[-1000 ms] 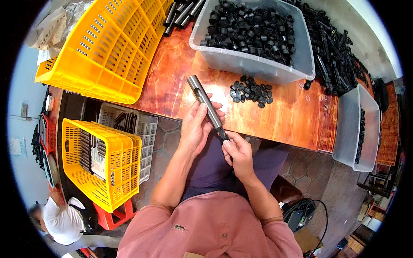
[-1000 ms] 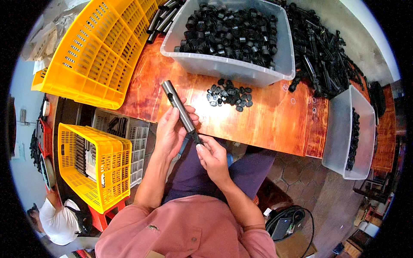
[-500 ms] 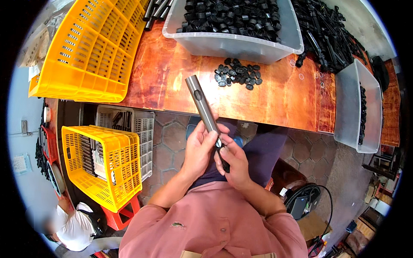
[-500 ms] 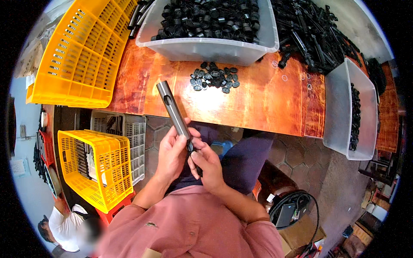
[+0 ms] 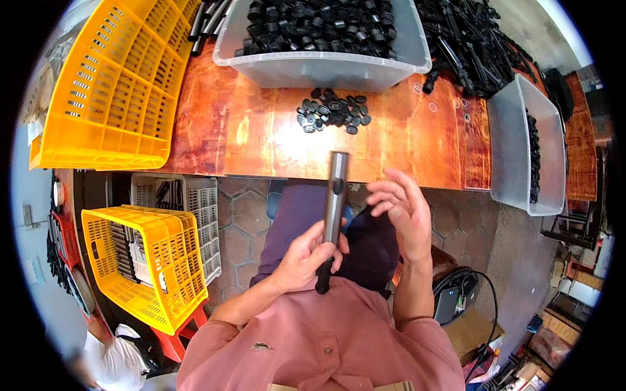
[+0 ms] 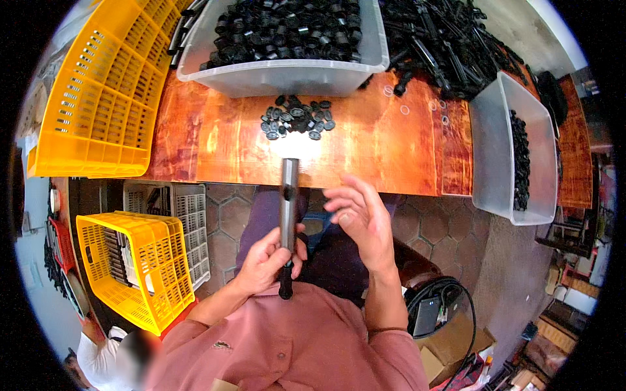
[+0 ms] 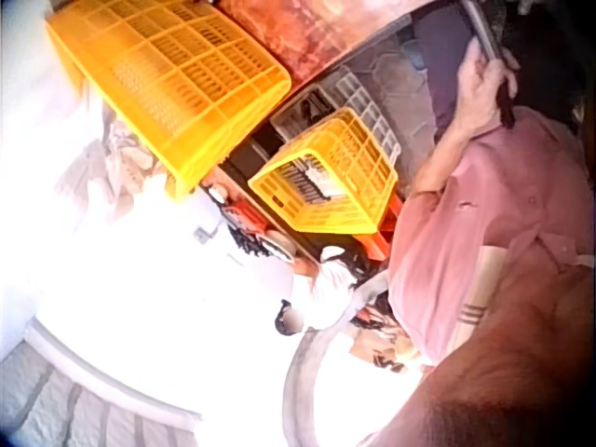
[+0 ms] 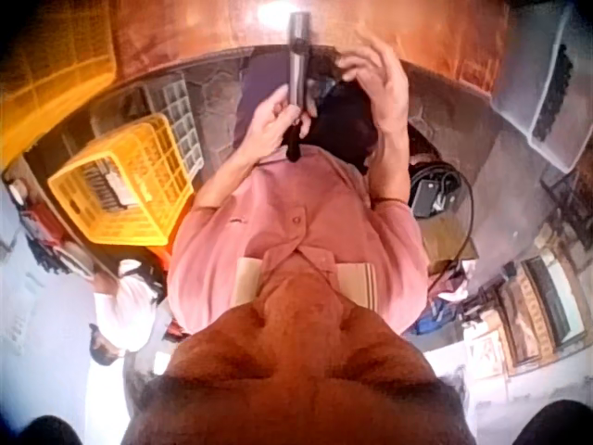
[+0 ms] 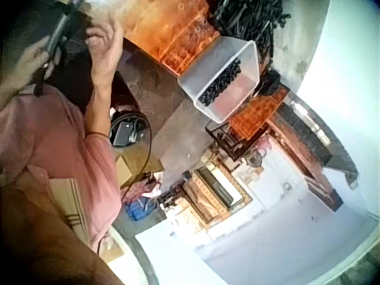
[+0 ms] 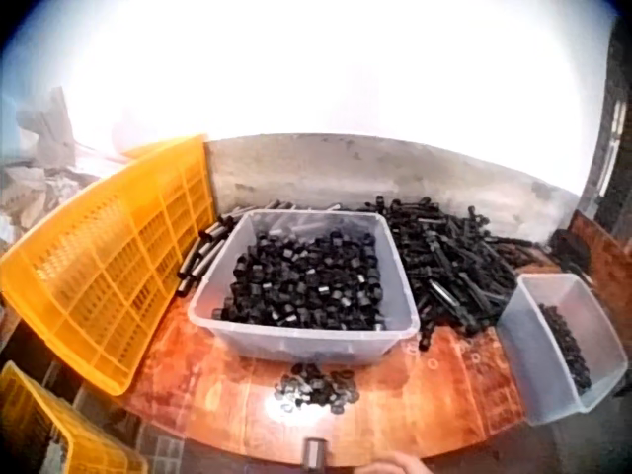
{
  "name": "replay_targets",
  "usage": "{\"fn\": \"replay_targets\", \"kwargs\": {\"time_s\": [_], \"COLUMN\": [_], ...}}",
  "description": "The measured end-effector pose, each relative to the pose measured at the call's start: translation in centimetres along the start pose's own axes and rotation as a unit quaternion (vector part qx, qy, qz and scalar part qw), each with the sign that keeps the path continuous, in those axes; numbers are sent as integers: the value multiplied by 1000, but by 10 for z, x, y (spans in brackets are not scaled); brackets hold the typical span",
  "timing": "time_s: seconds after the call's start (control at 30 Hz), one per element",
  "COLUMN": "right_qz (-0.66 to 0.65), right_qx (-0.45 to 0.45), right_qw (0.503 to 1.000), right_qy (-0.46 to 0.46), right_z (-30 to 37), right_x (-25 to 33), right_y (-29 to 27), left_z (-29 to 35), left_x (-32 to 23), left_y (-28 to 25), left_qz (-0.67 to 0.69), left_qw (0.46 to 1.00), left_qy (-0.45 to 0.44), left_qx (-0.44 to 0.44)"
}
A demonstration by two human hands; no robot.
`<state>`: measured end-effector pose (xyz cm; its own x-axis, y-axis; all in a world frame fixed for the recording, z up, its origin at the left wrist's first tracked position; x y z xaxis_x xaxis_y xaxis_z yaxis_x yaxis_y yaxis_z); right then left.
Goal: The person assembles small black plastic caps onto cylindrical metal rods at a workbench. They pick up a rod, slide a cap onto it, and place the assembled unit on the table, repeating the process with multiple rods and caps.
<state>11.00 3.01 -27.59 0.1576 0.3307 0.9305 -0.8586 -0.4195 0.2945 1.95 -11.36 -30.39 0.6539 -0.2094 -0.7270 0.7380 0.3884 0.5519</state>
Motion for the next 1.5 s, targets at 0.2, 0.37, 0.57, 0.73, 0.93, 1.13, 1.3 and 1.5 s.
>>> {"fn": "replay_targets", "kwargs": {"time_s": [0.2,0.37,0.57,0.73,0.93,1.13,1.3,1.5], "right_qz": [-84,-104,-83,-50,-67,-109,-153,-133], "right_qx": [30,-23,-73,-119,-124,-151,-136,-130], "right_qw": [996,994,991,987,982,976,973,978], "right_qy": [3,-40,-70,-93,-123,-115,-111,-98], "right_z": [-20,-28,-27,-24,-35,-45,-47,-48], "right_x": [2,17,20,21,16,1,4,6], "right_y": [33,19,2,-4,-2,0,5,5], "left_z": [-13,-24,-34,-38,-34,-34,-36,-37], "left_x": [7,-6,2,10,16,11,8,4], "left_y": [19,24,22,6,14,20,15,16], "left_qz": [-45,40,-43,-144,-19,8,-3,-9], "left_qw": [998,997,995,988,989,986,987,986], "left_qy": [-44,-48,-56,-52,-145,-167,-164,-167], "left_qx": [31,38,68,11,28,4,-5,-5]}}
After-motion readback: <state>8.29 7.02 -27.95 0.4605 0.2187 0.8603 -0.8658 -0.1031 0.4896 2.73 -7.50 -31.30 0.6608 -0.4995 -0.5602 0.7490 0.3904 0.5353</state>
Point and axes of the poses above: each hand's wrist, its own z-axis away from the middle knuckle, its own y-axis out of the palm, x = y × z, the point moved 10 cm from there along -z, towards the middle knuckle, and after that the axes turned 11 degrees about -x, right-handed, at the moved point
